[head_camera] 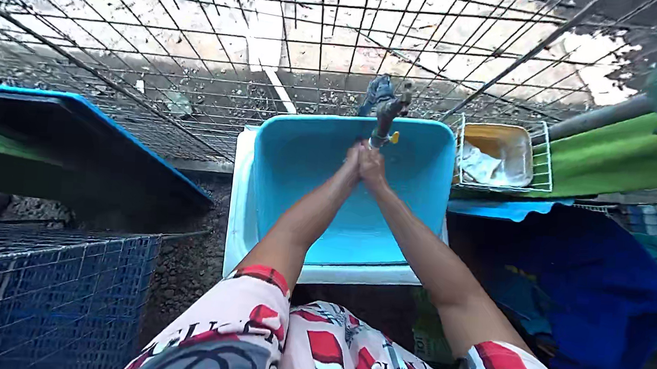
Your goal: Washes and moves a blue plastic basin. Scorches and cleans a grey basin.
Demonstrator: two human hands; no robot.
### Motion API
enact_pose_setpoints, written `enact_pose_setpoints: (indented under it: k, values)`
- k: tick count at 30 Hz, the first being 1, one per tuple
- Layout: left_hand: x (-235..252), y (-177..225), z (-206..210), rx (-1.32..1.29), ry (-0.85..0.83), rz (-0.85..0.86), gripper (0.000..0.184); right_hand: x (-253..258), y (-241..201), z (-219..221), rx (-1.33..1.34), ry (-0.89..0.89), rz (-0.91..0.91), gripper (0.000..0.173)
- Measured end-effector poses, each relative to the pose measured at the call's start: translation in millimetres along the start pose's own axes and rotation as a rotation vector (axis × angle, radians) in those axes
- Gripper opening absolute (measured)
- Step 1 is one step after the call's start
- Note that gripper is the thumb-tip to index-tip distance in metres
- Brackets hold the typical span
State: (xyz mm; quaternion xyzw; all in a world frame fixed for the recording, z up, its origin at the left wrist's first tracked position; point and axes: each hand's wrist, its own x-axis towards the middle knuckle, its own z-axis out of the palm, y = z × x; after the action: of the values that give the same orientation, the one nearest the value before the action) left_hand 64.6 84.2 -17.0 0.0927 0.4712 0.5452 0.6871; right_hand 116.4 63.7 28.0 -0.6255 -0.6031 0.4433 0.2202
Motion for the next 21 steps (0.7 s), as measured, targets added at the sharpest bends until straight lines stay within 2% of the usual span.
enact_pose_setpoints:
  k: [1,3,4,6,8,10,12,13,14,16,17,19,21]
  values:
    - [1,4,5,0.176,0.003,-0.015,0.031,-13,21,-2,-0.028,-0.020,-0.102,0.046]
    - [14,9,5,0.555,-0.066,0.022,0.027,-41,46,-24,-0.099,-0.136,-0.182,0.047]
    - [16,14,0,0.781,-0.127,0.082,0.027,-55,63,-38,-0.176,-0.137,-0.210,0.039]
    - [3,36,-18,1.192,-0.304,0.229,0.030,-81,104,-75,-0.465,-0.016,-0.307,0.033]
    - [-28,56,-56,1.405,-0.352,0.449,0.029,-97,147,-115,-0.602,0.178,-0.298,0.047]
    - [-65,69,-109,1.490,-0.142,0.685,0.033,-104,169,-143,-0.542,0.222,-0.063,0.064]
    - [-112,70,-164,1.480,0.178,0.779,0.051,-109,183,-153,-0.397,0.154,0.134,0.063]
    - [-134,64,-187,1.445,0.321,0.733,0.060,-111,189,-153,-0.345,0.135,0.156,0.059]
    - [-153,51,-208,1.397,0.426,0.604,0.066,-113,190,-152,-0.309,0.134,0.139,0.057]
    - [-177,25,-238,1.268,0.486,0.306,0.067,-113,174,-150,-0.302,0.162,0.086,0.051]
    - [-181,15,-246,1.185,0.462,0.236,0.063,-114,165,-150,-0.318,0.177,0.064,0.048]
    - [-186,6,-242,1.088,0.456,0.150,0.058,-117,158,-157,-0.373,0.203,0.008,0.044]
    - [-180,7,-235,1.019,0.523,0.161,0.052,-123,141,-170,-0.364,0.226,-0.056,0.045]
